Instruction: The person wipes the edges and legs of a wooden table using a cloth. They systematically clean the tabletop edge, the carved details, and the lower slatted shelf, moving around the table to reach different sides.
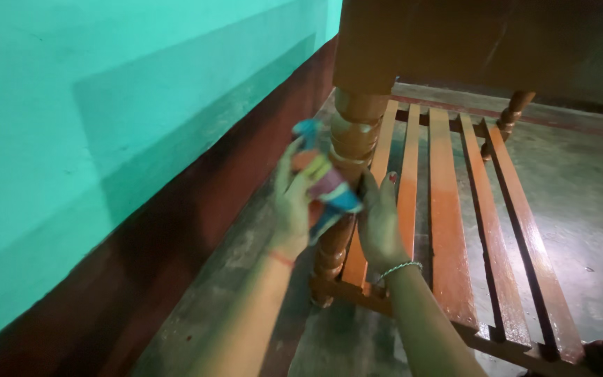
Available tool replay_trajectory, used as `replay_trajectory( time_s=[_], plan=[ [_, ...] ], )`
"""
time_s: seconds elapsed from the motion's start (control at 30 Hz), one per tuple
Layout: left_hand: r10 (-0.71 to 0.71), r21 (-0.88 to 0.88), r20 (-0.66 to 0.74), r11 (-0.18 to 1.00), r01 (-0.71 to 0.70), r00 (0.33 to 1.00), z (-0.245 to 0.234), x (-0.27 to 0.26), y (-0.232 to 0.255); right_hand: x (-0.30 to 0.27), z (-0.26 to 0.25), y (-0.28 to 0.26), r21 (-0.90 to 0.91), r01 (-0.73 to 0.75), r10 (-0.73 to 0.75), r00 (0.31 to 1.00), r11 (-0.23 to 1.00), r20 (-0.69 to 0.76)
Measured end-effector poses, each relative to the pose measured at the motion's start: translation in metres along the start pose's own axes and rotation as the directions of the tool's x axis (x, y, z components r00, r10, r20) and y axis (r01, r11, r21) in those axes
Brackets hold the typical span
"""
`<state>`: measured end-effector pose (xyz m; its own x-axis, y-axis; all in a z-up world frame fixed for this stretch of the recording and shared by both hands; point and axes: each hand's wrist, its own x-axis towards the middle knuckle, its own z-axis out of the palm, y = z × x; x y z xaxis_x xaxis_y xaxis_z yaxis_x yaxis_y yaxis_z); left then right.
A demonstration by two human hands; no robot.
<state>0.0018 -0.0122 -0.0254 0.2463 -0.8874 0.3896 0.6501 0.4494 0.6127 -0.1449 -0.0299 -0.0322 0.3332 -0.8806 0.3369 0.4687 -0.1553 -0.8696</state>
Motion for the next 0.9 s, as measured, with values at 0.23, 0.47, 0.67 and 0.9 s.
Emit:
replay_trajectory(
  time_s=[0.23,0.47,0.67,0.9],
  plan=[
    [0.039,0.367,-0.146,0.93,0.017,0.988,0.02,0.028,-0.035,-0.008,0.017,0.002,0.07,-0.057,0.064,0.992,0.996,-0.11],
    [-0.043,0.442,-0.105,0.893,0.085,0.994,-0.026,0.001,-0.065,-0.009,0.025,0.005,-0.006,0.062,-0.063,0.995,0.998,-0.076],
    [-0.145,0.547,-0.239,0.797,0.256,0.96,-0.072,-0.029,-0.101,-0.009,0.016,0.007,0.094,-0.059,0.066,0.995,0.994,-0.078],
    [0.149,0.791,-0.164,0.611,0.04,0.975,-0.049,-0.067,-0.05,-0.001,0.0,0.012,0.085,-0.13,0.141,0.981,0.988,-0.133]
  ],
)
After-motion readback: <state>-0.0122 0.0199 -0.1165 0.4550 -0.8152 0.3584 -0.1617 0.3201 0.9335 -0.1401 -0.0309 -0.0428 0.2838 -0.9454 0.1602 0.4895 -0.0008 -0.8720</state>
